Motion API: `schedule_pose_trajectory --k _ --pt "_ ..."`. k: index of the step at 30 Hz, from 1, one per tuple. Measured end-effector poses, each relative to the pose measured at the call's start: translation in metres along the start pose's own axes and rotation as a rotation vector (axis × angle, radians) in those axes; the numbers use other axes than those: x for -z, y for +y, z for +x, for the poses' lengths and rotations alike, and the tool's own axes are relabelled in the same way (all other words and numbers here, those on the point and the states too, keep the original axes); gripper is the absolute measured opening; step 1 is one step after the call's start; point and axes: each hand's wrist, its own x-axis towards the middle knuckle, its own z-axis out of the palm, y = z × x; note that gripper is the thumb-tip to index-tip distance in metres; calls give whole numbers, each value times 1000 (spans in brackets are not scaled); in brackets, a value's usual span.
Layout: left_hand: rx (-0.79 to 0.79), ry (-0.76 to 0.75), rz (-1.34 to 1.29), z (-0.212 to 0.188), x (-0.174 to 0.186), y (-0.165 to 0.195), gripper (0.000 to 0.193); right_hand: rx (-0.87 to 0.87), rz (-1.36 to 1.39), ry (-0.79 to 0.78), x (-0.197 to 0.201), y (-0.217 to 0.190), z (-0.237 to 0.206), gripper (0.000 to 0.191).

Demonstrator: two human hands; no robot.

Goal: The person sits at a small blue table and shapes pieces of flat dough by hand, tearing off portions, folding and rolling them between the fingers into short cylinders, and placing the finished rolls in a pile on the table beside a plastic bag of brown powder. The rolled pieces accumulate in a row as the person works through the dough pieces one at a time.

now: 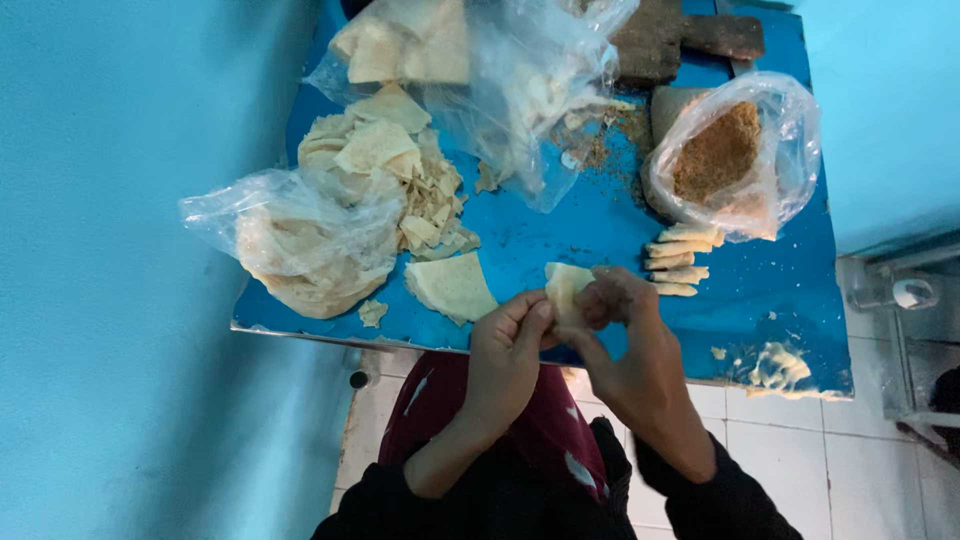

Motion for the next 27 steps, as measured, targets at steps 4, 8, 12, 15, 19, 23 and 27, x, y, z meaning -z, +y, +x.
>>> schedule_pose_trajectory --k 4,8,12,15,19,23,27 --pt "-39 -25 -2 -7 -6 12 31 -73 17 89 -5 0 -7 58" --pt "-57 2 128 -8 -6 17 27 -133 -22 12 6 -2 -8 61" --pt "-66 1 165 -7 -3 16 25 -104 -1 -2 7 -6 -7 61" --pt "-76 37 155 -7 -3 14 21 -168 66 -1 5 -8 -6 57" --pt "-119 55 106 -8 -5 16 11 -139 119 33 -1 -10 -8 60" --pt "-175 29 249 -7 -1 22 9 -125 119 51 -7 -3 -9 55" --pt "-155 25 293 -8 -1 25 12 -426 493 26 -5 15 -6 50"
